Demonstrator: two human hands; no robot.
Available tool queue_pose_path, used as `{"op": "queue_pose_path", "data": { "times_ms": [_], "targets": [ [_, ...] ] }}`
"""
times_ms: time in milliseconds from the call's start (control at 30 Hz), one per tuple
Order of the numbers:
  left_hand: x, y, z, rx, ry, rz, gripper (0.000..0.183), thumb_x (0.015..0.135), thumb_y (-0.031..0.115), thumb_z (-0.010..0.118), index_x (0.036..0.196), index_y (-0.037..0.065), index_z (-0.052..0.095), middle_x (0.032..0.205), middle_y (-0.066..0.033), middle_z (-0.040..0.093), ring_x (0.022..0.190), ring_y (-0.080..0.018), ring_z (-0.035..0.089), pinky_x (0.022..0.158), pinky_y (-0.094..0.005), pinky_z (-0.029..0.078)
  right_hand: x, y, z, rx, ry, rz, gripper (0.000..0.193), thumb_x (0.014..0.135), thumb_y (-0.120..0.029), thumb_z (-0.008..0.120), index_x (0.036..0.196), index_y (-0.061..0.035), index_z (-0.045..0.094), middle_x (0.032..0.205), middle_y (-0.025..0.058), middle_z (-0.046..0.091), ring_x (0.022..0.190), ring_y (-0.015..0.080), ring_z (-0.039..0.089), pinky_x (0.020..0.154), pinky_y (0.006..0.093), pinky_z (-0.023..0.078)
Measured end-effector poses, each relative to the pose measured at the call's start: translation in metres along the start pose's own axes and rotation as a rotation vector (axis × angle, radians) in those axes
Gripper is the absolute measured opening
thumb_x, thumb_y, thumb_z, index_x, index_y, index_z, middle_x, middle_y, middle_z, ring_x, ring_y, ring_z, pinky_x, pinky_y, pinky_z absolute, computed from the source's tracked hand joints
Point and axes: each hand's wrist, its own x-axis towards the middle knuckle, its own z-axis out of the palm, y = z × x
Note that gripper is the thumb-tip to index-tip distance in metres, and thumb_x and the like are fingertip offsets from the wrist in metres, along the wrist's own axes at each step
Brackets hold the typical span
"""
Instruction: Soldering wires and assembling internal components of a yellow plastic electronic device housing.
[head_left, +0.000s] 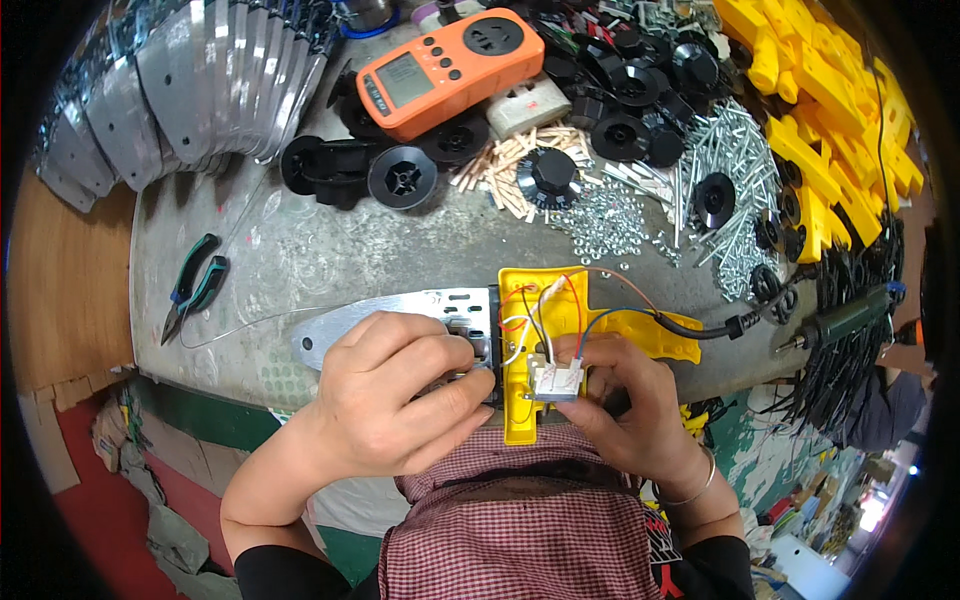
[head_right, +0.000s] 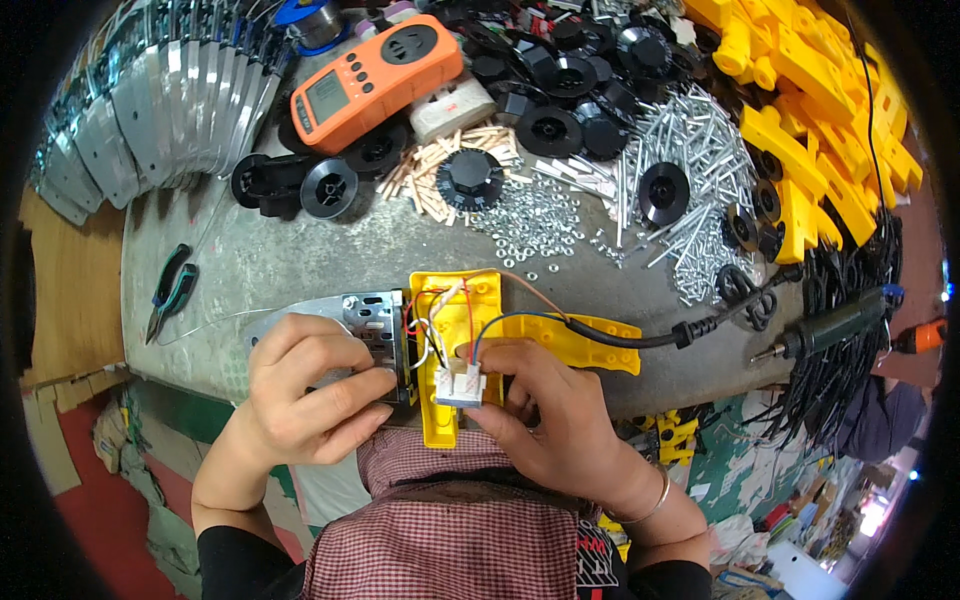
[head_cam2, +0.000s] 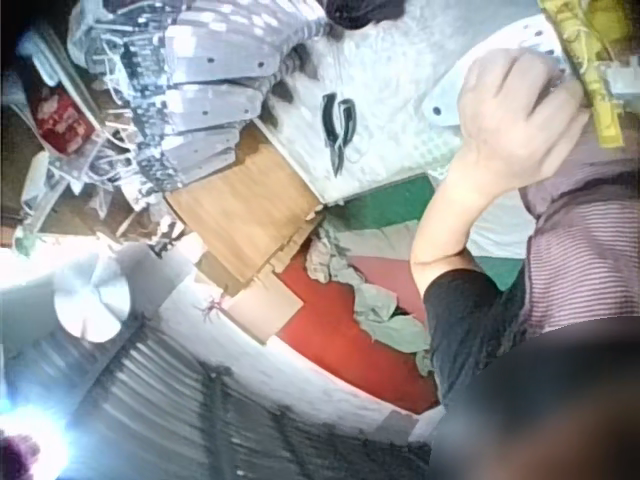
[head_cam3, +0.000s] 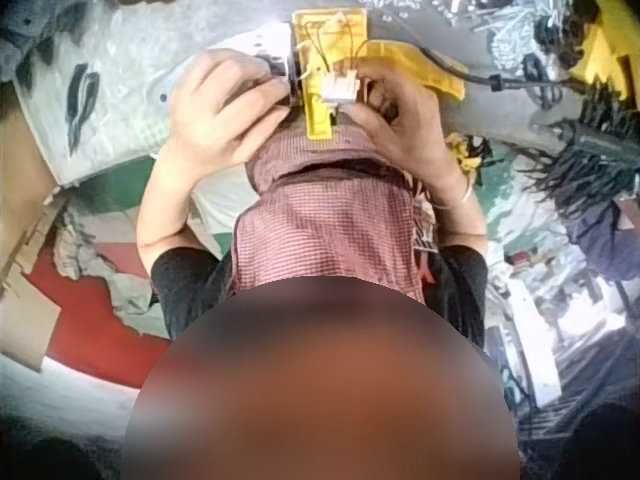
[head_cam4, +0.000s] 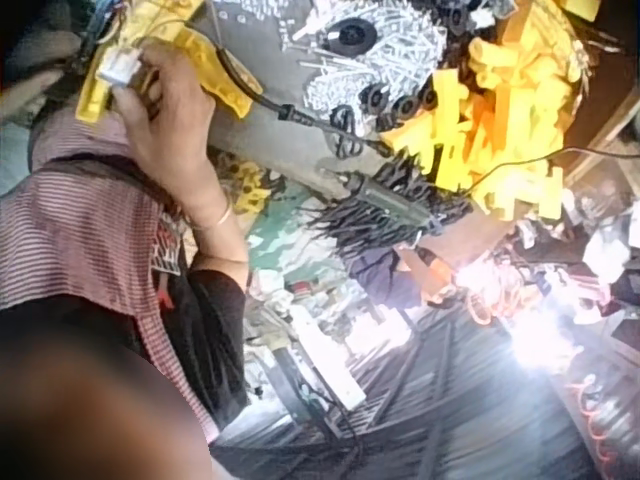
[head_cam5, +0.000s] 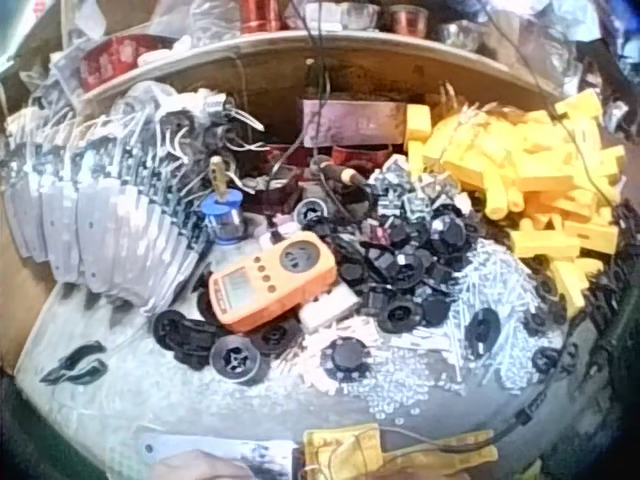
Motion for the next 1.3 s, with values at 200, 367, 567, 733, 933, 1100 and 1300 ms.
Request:
{"op": "queue_pose_path", "data": {
  "times_ms": [200,367,567,733,933,1100,1300],
  "targets": [
    [0.027,0.0,0.003,0.032,-0.229,0.019,0.037,0.072,0.038,0.072,0.091,0.007,0.068,0.11,-0.014,0.058,0.113,-0.0366,0.053,0.095,-0.0557,0.041,0.001,0.002,0.001,-0.032,0.015,-0.045,0.04,0.075,-0.003,0.076,0.109,-0.0031,0.055,0.108,0.0096,0.064,0.053,0.0114,0.054,0.049,0.0243,0.044],
    [0.039,0.009,0.002,0.11,-0.386,-0.061,0.041,0.062,0.036,0.078,0.083,0.004,0.063,0.119,-0.0171,0.052,0.121,-0.0395,0.047,0.102,-0.057,0.037,0.001,0.009,0.004,0.0,0.044,-0.09,0.041,0.075,-0.003,0.076,0.11,-0.0038,0.055,0.104,0.0091,0.063,0.052,0.0116,0.054,0.048,0.025,0.044],
    [0.043,0.008,0.004,0.066,-0.391,-0.076,0.041,0.056,0.024,0.082,0.084,0.001,0.062,0.116,-0.0187,0.05,0.12,-0.041,0.046,0.098,-0.054,0.04,0.0,0.011,0.005,0.036,0.059,-0.095,0.04,0.076,-0.006,0.076,0.109,-0.0042,0.054,0.102,0.009,0.062,0.052,0.0124,0.054,0.049,0.0255,0.044],
    [0.043,0.006,0.006,0.034,-0.404,-0.11,0.04,0.057,0.022,0.082,0.083,0.0,0.062,0.117,-0.0204,0.05,0.118,-0.0411,0.047,0.096,-0.0506,0.043,0.0,0.01,0.003,0.046,0.056,-0.089,0.039,0.076,-0.006,0.075,0.109,-0.0045,0.054,0.101,0.0086,0.062,0.053,0.0125,0.055,0.05,0.0258,0.044],
    [0.038,0.007,0.008,-0.01,-0.355,-0.125,0.041,0.058,0.021,0.083,0.085,0.0,0.061,0.116,-0.0211,0.05,0.116,-0.0413,0.049,0.094,-0.0492,0.045,0.0,0.008,0.001,0.023,0.05,-0.09,0.039,0.076,-0.006,0.075,0.11,-0.0043,0.055,0.101,0.008,0.062,0.054,0.0126,0.055,0.05,0.026,0.044],
    [0.03,0.004,0.01,0.003,-0.226,-0.068,0.05,0.059,0.03,0.085,0.09,0.002,0.057,0.113,-0.0192,0.052,0.111,-0.0422,0.053,0.09,-0.0505,0.046,0.001,0.005,0.002,-0.03,0.029,-0.068,0.039,0.08,-0.011,0.074,0.114,-0.0042,0.057,0.104,0.0082,0.063,0.065,0.016,0.062,0.055,0.0272,0.051],
    [0.02,0.0,0.011,-0.024,-0.123,-0.06,0.052,0.065,0.042,0.082,0.09,0.001,0.061,0.112,-0.0186,0.053,0.11,-0.0429,0.054,0.09,-0.0502,0.047,-0.006,-0.02,-0.015,-0.295,0.013,-0.126,0.048,0.079,-0.012,0.075,0.124,-0.0069,0.059,0.116,0.0102,0.064,0.084,0.0236,0.07,0.064,0.0298,0.057]
  ]
}}
